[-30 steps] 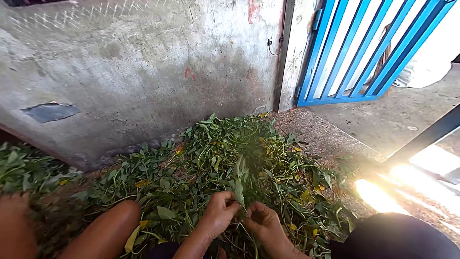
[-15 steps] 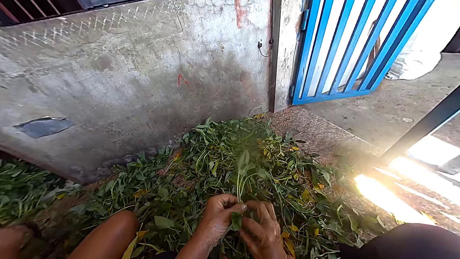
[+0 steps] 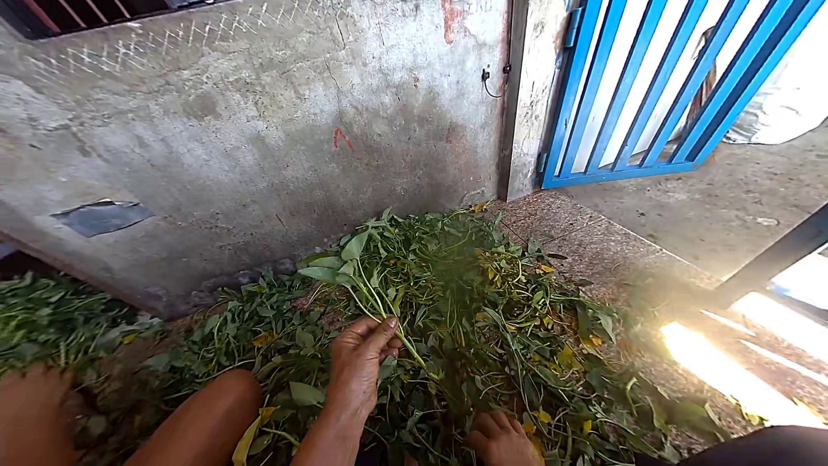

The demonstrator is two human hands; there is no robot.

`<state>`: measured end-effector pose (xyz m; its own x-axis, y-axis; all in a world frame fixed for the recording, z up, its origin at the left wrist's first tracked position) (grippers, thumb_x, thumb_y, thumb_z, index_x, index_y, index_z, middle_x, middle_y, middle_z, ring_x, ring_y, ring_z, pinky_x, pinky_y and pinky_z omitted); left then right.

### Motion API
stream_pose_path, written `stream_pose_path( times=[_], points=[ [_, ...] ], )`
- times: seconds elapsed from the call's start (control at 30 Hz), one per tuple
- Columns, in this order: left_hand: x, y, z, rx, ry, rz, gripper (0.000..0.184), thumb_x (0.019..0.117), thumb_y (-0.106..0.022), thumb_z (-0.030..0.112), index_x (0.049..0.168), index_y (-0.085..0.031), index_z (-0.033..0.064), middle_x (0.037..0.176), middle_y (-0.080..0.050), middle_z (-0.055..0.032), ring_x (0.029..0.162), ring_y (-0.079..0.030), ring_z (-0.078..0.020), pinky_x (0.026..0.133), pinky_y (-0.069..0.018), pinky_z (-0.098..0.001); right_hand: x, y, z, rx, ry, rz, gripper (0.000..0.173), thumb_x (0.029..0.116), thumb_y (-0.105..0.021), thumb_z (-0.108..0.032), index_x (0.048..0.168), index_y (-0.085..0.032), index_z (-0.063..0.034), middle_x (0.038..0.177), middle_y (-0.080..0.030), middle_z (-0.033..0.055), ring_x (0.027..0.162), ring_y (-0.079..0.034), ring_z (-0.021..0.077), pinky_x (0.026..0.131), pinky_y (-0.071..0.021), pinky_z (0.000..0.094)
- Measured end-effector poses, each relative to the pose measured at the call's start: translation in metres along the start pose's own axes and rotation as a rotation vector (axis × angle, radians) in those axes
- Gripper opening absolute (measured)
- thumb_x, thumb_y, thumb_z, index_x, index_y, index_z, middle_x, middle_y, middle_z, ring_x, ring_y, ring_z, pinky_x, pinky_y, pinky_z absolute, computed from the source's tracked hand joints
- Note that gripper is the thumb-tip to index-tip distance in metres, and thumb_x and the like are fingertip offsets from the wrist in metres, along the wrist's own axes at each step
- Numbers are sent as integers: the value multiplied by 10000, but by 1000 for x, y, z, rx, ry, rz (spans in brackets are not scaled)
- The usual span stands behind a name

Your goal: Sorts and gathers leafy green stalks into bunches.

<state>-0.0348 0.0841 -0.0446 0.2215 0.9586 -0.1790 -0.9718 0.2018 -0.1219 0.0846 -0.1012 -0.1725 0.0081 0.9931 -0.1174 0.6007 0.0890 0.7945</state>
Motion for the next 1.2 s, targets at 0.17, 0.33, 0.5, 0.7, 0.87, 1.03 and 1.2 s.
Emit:
stream_pose_path(
  times=[0.17,0.33,0.5,0.7,0.87,1.03,1.2],
  points=[
    [-12,-26,-11,64,-32,-188,56,925,-719,0,892,-719,-45,867,-720,-164,747,-696,-218,719,-607,-333,-3,95,-32,34,114,628,296,940,-694,-388,1029,-710,-107,1052,-694,107,1041,-661,310,852,-565,471],
    [-22,-47,-17,57,-58,-372,79,933,-714,59,914,-739,-14,958,-732,-142,862,-705,-214,817,-608,-359,30,95,-34,714,188,443,267,993,-662,-270,1128,-666,-40,1047,-682,70,994,-657,157,880,-561,350],
    [-23,-51,-35,-37,118,-451,164,1022,-611,99,1044,-676,-50,1036,-731,-217,964,-723,-292,874,-597,-411,39,53,-47,1521,64,-202,197,1059,-524,-253,1146,-612,-99,1057,-690,78,792,-675,158,707,-581,322],
    [-22,-49,-33,-51,193,-326,207,1070,-501,66,1007,-644,-70,870,-741,-219,810,-749,-298,797,-623,-409,42,49,-60,1448,155,-291,336,1099,-370,-352,1029,-602,-119,873,-666,21,697,-631,108,622,-541,271],
    [-2,5,-2,-129,-45,162,124,1051,-559,97,1003,-624,2,810,-728,-115,723,-728,-220,713,-628,-373,34,61,-30,654,237,68,453,1124,-333,-365,1048,-616,-19,932,-623,104,859,-628,181,793,-528,362],
    [0,32,24,-140,-156,311,134,1062,-573,185,984,-584,76,821,-727,-57,726,-743,-190,682,-646,-350,12,-61,60,167,-77,-385,429,1048,-536,-397,1226,-691,-39,1303,-618,248,1240,-583,432,1024,-480,616],
    [-5,24,10,-144,-30,268,133,1045,-600,187,1044,-596,54,889,-740,-99,726,-750,-220,638,-648,-367,-59,-131,79,-221,-421,-971,424,968,-671,-304,1196,-664,53,1280,-623,325,1190,-600,521,922,-469,732]
  ],
)
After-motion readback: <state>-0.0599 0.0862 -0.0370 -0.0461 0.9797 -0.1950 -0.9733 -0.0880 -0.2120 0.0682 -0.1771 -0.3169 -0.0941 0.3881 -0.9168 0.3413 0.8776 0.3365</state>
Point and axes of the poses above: each hand's wrist, its own x-axis towards the middle knuckle, its own y-axis out of the back of the hand, z = x × y, the point moved 10 cm from there along x, towards the middle knuckle
